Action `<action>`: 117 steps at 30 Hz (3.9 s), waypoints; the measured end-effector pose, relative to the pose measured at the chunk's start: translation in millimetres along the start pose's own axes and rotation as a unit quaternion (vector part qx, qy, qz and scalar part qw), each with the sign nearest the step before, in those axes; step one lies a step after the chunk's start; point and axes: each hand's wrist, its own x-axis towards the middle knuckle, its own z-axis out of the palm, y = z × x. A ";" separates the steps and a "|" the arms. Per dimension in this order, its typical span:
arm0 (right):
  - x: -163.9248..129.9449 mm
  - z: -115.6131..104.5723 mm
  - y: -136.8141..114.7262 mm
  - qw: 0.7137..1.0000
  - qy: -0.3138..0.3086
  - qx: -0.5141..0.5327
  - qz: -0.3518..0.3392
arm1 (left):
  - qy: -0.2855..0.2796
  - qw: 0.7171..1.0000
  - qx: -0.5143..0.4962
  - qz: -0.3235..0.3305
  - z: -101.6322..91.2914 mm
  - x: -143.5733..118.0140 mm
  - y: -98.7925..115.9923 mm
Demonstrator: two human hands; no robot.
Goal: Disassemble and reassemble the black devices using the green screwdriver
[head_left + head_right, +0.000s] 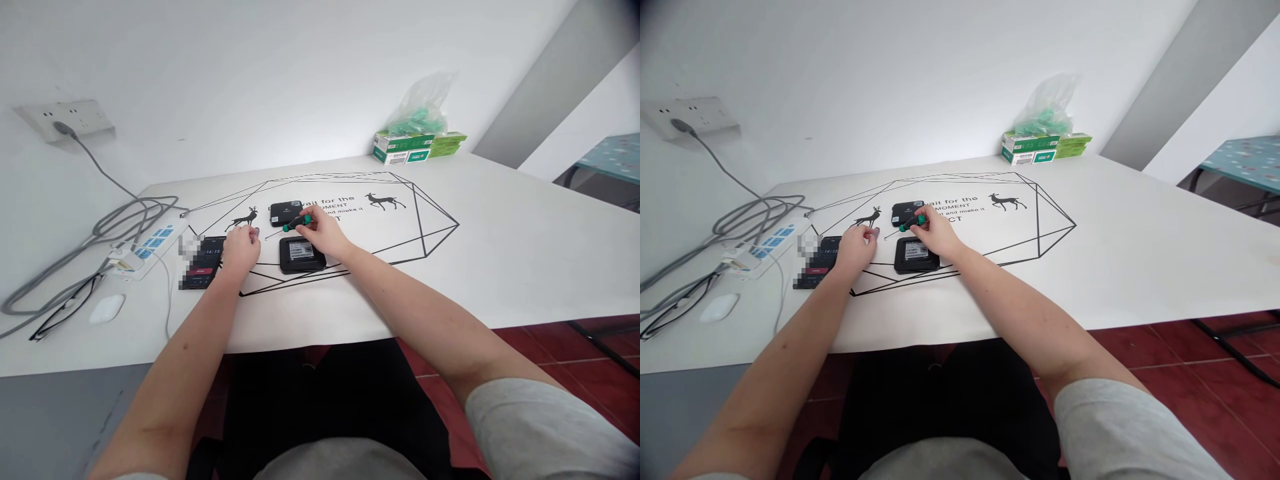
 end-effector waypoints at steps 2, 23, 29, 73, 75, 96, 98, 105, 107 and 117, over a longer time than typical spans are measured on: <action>0.5 -1.1 -0.9 1.000 0.003 0.001 0.002 | -0.010 0.998 -0.055 0.037 -6.0 -4.3 7.9; 0.5 -0.3 0.5 1.000 0.014 0.009 -0.006 | -0.268 0.926 -0.243 0.110 -26.9 -28.3 35.7; -0.4 3.1 2.3 1.000 -0.008 0.004 -0.008 | -0.360 0.901 -0.228 0.084 -38.6 -28.5 36.9; 36.2 -65.3 29.5 0.968 0.163 0.185 0.042 | -0.279 0.925 -0.026 0.257 3.8 -16.4 66.7; 36.1 -64.6 30.0 0.969 0.168 0.177 0.045 | -0.275 0.924 -0.034 0.264 7.3 -16.5 67.5; 35.1 -63.3 34.5 0.958 0.268 0.096 -0.019 | -0.299 0.917 -0.123 0.234 2.2 -21.3 54.8; 33.2 -60.1 31.5 0.960 0.266 0.076 -0.033 | -0.280 0.920 -0.138 0.239 1.1 -23.3 56.3; 21.9 -47.7 6.5 0.970 0.218 0.036 -0.099 | -0.268 0.926 -0.126 0.234 6.5 -32.2 63.5; 18.0 -45.7 0.5 0.972 0.198 0.016 -0.123 | -0.264 0.925 -0.129 0.242 7.5 -32.6 64.2; 7.1 -42.6 -9.2 0.971 0.175 -0.024 -0.164 | -0.320 0.926 -0.040 0.197 -3.5 -22.5 52.0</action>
